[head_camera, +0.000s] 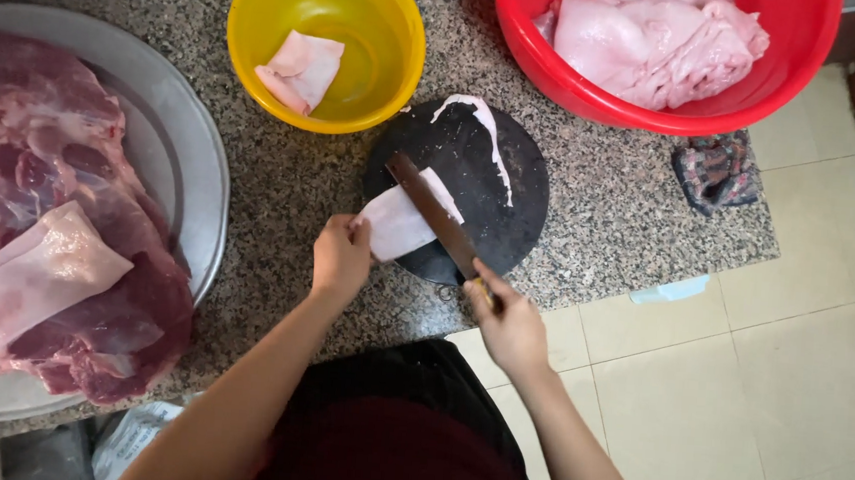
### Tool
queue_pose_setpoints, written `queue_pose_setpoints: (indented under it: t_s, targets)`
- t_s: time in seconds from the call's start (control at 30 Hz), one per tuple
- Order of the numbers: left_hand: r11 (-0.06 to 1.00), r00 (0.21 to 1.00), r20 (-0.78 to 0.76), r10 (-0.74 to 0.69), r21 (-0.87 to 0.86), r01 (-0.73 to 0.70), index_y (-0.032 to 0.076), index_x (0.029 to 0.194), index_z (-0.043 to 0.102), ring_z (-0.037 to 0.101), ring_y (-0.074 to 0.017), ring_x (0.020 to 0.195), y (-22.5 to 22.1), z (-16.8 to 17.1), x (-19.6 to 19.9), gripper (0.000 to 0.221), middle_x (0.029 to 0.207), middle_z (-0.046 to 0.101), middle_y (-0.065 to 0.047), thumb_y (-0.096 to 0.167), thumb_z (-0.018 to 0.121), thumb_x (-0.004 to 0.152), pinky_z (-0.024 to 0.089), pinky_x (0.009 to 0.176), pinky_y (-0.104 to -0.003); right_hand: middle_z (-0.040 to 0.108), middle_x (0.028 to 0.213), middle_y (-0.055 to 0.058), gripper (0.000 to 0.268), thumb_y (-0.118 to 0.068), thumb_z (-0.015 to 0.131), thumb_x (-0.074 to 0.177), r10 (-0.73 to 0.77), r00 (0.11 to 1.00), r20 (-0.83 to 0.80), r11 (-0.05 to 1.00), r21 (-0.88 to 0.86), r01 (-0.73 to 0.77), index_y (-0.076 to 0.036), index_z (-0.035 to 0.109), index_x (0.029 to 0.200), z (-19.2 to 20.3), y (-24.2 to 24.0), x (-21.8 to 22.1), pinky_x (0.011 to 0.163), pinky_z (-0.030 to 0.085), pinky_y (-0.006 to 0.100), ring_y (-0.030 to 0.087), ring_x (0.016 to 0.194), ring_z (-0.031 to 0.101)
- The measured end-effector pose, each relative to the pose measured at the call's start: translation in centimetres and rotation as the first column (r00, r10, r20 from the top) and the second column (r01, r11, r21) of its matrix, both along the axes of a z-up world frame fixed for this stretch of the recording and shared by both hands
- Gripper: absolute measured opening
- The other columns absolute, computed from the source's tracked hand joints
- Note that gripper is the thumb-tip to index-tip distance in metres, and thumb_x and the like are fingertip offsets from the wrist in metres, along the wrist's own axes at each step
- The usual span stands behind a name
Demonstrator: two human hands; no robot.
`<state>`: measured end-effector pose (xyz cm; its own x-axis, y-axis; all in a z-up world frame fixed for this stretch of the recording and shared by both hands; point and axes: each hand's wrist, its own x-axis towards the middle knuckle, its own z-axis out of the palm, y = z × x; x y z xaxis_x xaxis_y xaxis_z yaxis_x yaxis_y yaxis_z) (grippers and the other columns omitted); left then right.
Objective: Slicing thin layers of fat or meat from pieces of pork skin using a knife on a cutting board.
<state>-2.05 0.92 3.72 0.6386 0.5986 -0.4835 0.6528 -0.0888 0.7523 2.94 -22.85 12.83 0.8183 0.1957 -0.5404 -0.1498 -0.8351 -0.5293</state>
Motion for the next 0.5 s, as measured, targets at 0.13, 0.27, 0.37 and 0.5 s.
queue_pose_setpoints:
  t_s: [0.13,0.27,0.37,0.5]
  targets:
    - [0.523,0.918,0.018,-0.396,0.826,0.209,0.0,0.126,0.058,0.059,-0.0348,0.121,-2.1,1.7,-2.4,0.035,0.125,0.057,-0.018,0.021,0.064,0.098,0.049,0.104,-0.045,0.072,0.139,0.002,0.045,-0.048,0.065,0.099,0.0,0.998,0.064,1.0,-0.01,0.0,-0.045,0.066,0.143,-0.8,0.8,-1.3,0.112,0.052,0.054,0.036,0.13,0.065]
    - [0.283,0.67,0.065,-0.74,0.933,0.222,0.007,0.141,0.061,0.053,-0.0316,0.144,-2.6,-4.2,-1.3,0.045,0.148,0.057,-0.014,0.026,0.056,0.101,0.035,0.126,-0.045,0.073,0.137,0.003,0.043,-0.047,0.066,0.099,0.022,0.991,0.133,1.0,-0.003,-0.022,-0.042,0.067,0.142,-2.7,0.5,-1.6,0.109,0.054,0.055,0.036,0.126,0.066]
    - [0.261,0.672,0.065,-0.738,0.945,0.196,0.008,0.149,0.058,0.043,-0.03,0.153,-2.3,-4.9,0.1,0.053,0.156,0.054,-0.014,0.036,0.055,0.104,0.028,0.13,-0.043,0.079,0.12,0.008,0.046,-0.056,0.061,0.1,0.092,0.977,0.195,0.993,-0.089,-0.076,-0.049,0.063,0.145,-3.4,-0.5,-2.5,0.1,0.059,0.052,0.036,0.113,0.073]
    - [0.284,0.656,0.08,-0.751,0.935,0.211,0.011,0.141,0.065,0.046,-0.0293,0.151,-1.9,-5.6,0.2,0.049,0.153,0.058,-0.012,0.039,0.056,0.102,0.031,0.129,-0.043,0.079,0.1,0.011,0.046,-0.053,0.062,0.101,0.096,0.955,0.28,0.989,-0.137,-0.059,-0.043,0.065,0.146,-4.6,-2.9,-4.9,0.086,0.063,0.052,0.037,0.096,0.077]
